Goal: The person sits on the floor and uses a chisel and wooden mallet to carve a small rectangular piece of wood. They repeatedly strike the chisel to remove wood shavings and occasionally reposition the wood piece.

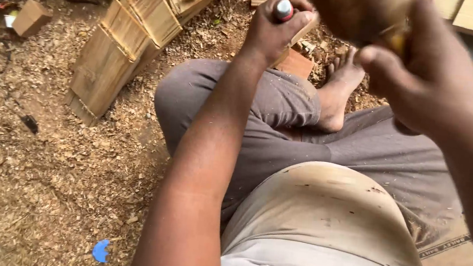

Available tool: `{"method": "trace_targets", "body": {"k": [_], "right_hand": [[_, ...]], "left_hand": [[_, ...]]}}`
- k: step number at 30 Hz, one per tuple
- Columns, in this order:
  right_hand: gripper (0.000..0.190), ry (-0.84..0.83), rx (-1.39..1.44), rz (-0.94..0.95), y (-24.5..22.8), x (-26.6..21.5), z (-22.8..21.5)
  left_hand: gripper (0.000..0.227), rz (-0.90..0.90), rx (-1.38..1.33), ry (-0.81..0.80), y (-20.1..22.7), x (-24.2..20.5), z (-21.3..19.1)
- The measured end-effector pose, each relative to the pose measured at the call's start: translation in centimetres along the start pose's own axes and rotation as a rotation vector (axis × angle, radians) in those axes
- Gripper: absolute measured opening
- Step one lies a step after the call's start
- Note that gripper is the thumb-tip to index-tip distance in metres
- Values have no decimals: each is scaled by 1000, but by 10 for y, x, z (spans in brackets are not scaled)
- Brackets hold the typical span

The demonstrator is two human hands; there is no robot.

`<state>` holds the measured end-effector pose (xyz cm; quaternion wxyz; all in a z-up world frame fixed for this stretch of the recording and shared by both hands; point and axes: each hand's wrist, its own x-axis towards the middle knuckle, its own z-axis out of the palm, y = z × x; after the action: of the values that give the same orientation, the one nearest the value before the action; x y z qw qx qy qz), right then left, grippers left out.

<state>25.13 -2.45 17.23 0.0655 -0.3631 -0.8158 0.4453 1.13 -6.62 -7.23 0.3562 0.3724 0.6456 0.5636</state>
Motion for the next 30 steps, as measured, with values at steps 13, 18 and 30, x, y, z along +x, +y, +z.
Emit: {"method": "trace_targets", "body": {"k": [13, 18, 30], "right_hand": [[61, 429, 676, -142, 68, -2, -7], [64, 294, 579, -140, 69, -10, -16], [71, 282, 523, -158, 66, 0, -10]], "left_hand": [[14, 1, 41, -20, 37, -13, 5], [15, 33, 5, 5, 36, -10, 4], [14, -8, -98, -17, 29, 13, -21]]}}
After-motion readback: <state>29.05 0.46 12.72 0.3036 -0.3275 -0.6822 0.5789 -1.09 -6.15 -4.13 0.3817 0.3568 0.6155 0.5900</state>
